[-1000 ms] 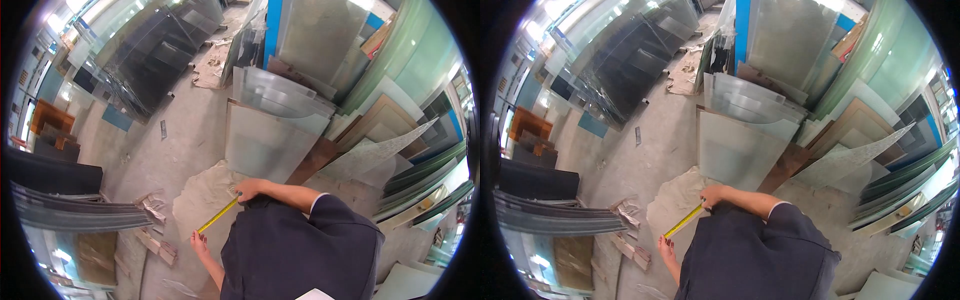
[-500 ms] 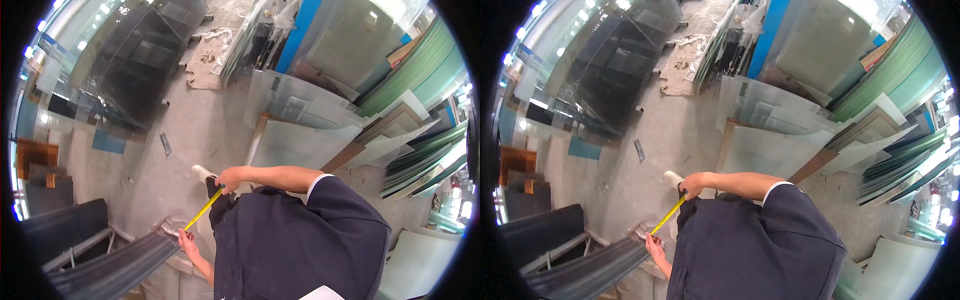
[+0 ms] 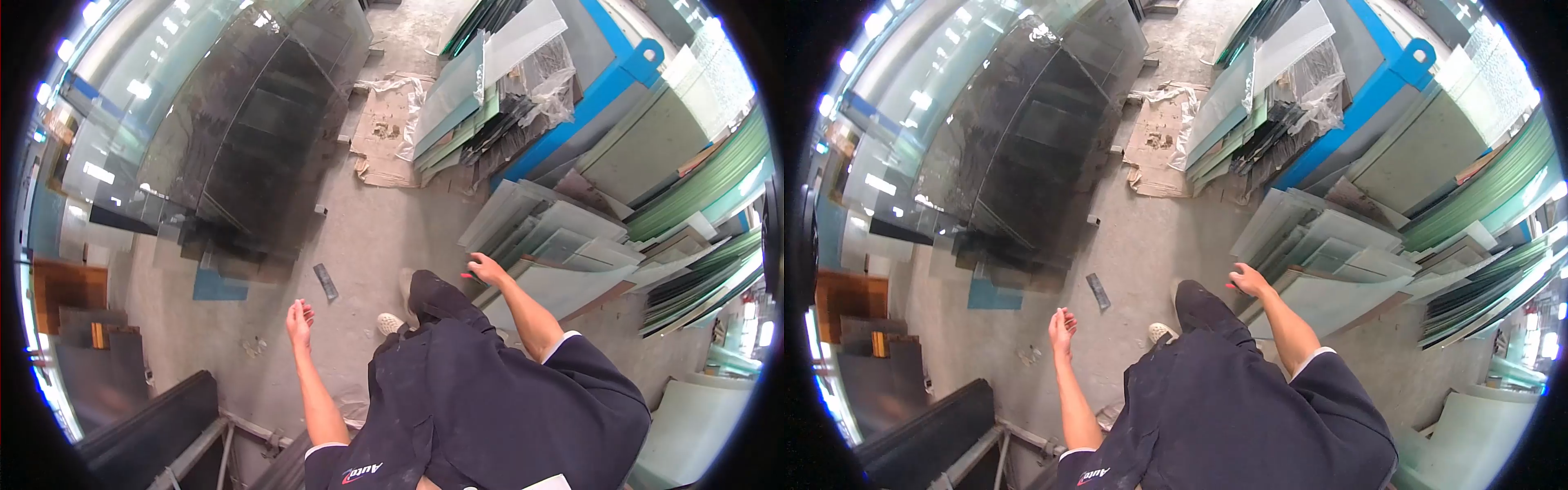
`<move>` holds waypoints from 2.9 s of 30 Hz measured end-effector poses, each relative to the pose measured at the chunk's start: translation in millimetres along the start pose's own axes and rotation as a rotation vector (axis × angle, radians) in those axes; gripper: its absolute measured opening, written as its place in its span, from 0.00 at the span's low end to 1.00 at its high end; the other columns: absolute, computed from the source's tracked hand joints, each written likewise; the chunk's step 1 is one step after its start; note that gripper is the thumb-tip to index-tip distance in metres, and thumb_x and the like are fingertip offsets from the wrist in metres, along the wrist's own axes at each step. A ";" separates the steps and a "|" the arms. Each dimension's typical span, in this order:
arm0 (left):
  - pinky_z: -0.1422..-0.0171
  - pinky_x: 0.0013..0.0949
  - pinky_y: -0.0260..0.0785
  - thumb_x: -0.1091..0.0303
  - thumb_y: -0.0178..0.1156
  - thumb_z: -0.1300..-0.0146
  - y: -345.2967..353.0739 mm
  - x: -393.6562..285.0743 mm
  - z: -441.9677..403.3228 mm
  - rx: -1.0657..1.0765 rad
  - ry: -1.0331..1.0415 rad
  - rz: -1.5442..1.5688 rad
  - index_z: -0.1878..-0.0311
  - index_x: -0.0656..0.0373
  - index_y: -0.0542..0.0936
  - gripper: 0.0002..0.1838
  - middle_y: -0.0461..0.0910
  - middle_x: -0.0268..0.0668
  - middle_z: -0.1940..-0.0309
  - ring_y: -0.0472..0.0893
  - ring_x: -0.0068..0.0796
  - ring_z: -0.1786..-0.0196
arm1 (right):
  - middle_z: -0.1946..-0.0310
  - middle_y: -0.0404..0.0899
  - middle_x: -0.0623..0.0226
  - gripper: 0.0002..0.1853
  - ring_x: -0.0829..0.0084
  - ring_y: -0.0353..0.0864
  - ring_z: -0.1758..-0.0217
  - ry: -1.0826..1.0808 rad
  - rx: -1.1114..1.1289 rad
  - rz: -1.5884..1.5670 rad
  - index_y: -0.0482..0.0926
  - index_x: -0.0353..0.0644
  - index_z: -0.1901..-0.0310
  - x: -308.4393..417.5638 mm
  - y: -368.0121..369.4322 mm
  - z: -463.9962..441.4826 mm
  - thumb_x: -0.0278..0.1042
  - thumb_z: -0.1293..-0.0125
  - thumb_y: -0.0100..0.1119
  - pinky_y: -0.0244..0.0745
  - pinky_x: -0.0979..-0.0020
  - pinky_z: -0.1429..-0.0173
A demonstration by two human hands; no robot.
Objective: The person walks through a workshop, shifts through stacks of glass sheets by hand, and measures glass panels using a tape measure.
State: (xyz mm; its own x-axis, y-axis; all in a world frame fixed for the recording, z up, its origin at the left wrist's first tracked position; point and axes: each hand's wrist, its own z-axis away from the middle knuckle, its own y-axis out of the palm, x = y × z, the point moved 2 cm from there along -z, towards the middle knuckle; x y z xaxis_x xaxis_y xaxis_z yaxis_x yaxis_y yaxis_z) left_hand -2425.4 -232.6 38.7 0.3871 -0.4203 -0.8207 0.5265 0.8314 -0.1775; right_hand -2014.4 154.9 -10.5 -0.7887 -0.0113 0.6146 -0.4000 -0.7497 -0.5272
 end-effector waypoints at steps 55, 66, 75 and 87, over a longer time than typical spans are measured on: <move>0.66 0.27 0.70 0.46 0.52 0.27 745.3 -705.8 -1087.5 0.648 -0.394 -0.707 0.50 0.53 0.77 0.20 0.81 0.30 0.62 0.78 0.22 0.66 | 0.44 0.78 0.55 0.43 0.54 0.79 0.48 0.897 -0.081 -0.841 0.81 0.44 0.44 372.2 -425.0 -924.3 0.75 0.50 0.61 0.78 0.49 0.54; 0.80 0.21 0.50 0.41 0.56 0.32 984.2 -842.0 -1139.4 0.777 -0.238 -0.785 0.65 0.43 0.74 0.17 0.64 0.17 0.79 0.63 0.12 0.81 | 0.52 0.84 0.50 0.38 0.64 0.83 0.49 0.624 -0.522 -0.918 0.84 0.34 0.51 384.8 -672.5 -1066.3 0.68 0.39 0.55 0.73 0.63 0.44; 0.63 0.26 0.69 0.42 0.56 0.31 1206.5 -897.4 -1234.2 0.977 -0.342 -1.070 0.48 0.46 0.76 0.21 0.80 0.23 0.64 0.77 0.18 0.65 | 0.54 0.84 0.53 0.38 0.60 0.82 0.46 1.056 -0.571 -1.213 0.83 0.32 0.53 402.7 -615.6 -1053.1 0.68 0.38 0.53 0.75 0.63 0.46; 0.56 0.37 0.69 0.44 0.53 0.31 1507.7 -959.4 -1305.1 1.178 -0.058 -1.465 0.43 0.50 0.76 0.23 0.81 0.32 0.54 0.80 0.30 0.58 | 0.73 0.81 0.66 0.37 0.72 0.80 0.74 1.319 -0.837 -1.661 0.83 0.37 0.62 553.5 -608.6 -1064.9 0.73 0.43 0.57 0.74 0.66 0.72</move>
State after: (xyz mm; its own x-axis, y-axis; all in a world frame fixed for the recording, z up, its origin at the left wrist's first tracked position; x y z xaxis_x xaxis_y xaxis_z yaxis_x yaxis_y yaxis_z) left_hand -2990.7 1898.5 -150.3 -0.7833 -0.5043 -0.3634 0.5929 -0.7818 -0.1929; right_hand -2704.6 1309.5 25.7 0.7010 0.6801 0.2145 -0.5744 0.7168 -0.3953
